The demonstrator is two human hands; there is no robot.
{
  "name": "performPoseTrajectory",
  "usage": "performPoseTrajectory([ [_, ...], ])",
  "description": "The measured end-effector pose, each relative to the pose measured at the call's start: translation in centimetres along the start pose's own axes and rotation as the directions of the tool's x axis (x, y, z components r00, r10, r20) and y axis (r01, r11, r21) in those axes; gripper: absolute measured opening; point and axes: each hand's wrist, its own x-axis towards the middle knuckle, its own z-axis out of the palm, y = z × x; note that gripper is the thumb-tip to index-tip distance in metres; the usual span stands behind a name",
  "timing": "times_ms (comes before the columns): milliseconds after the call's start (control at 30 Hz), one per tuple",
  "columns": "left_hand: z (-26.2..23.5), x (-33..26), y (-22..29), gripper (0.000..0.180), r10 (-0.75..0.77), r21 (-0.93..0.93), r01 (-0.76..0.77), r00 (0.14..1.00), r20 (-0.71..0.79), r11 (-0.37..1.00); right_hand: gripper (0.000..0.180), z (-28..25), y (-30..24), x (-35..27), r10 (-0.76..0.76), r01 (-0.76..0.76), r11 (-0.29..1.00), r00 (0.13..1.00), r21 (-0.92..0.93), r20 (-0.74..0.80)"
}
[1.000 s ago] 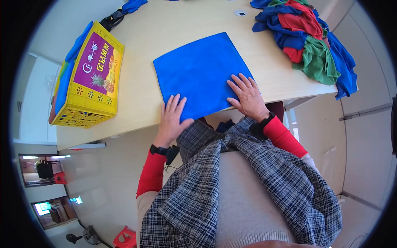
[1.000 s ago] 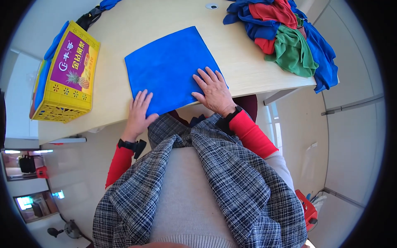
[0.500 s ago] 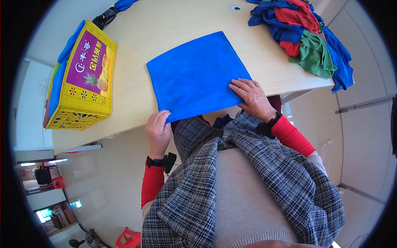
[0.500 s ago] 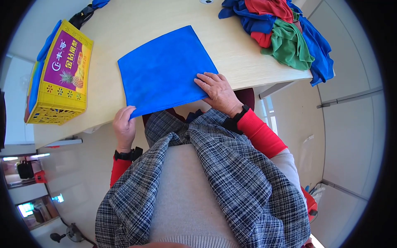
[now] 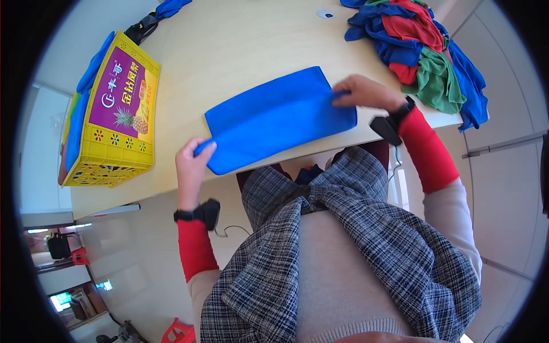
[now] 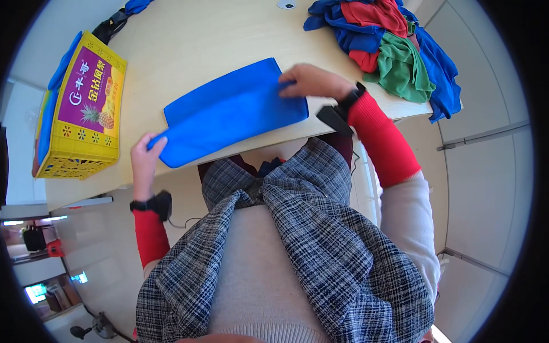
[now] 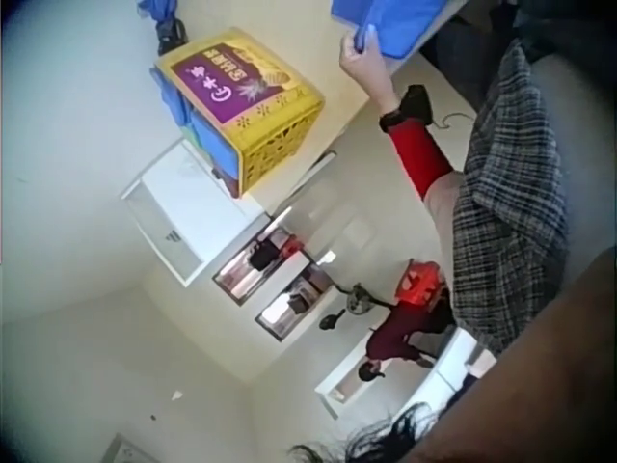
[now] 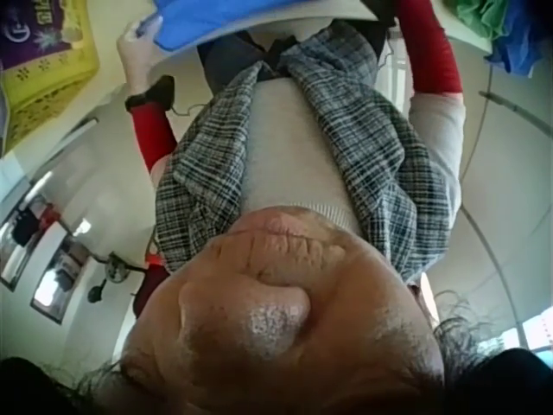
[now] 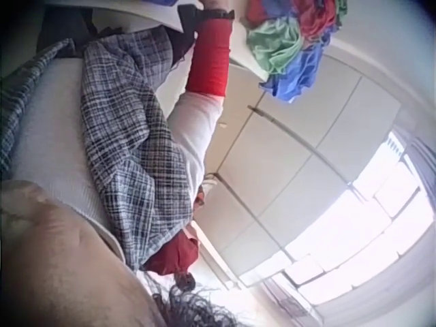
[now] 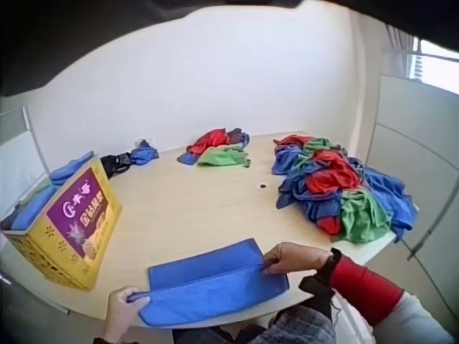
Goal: The person picks up a blue cloth, spreads it out on the table, and folds it into a small rectangle before placing it into a yellow crate. They then pick up a red cloth from a pile.
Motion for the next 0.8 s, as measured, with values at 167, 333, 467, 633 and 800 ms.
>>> performPoseTrajectory([
  [167, 1.7, 8.5, -6.2, 0.016, -0.023, -0.033, 0.022, 0.999, -0.045, 0.999, 0.037, 0.8, 4.3, 8.1, 0.234, -0.217, 0.964, 0.967, 0.156, -0.104],
  [333, 3.4, 11.3, -9.3, 0.022, -0.051, 0.099, 0.059, 0.995, -0.081, 0.993, 0.042, 3.2, 7.6, 10.5, 0.254, -0.266, 0.964, 0.904, 0.011, -0.344],
  [467, 3.9, 10.6, -11.0, 0.033, 0.070, -0.004, -0.072, 0.982, -0.176, 0.997, 0.047, 4.1, 7.3, 9.8, 0.314, -0.298, 0.949, 0.853, 0.103, -0.417],
  [633, 3.5, 6.2, -9.4, 0.050, -0.023, 0.114, 0.046, 0.980, -0.199, 0.992, 0.052, 6.0, 6.2, 4.8, 0.428, -0.271, 0.884, 0.795, 0.381, -0.429],
  [800, 5.5, 1.3, -8.1, 0.049, -0.035, 0.097, 0.062, 0.965, -0.259, 0.993, 0.049, 10.4, 3.9, 0.7, 0.357, -0.201, 0.930, 0.688, 0.307, -0.631],
])
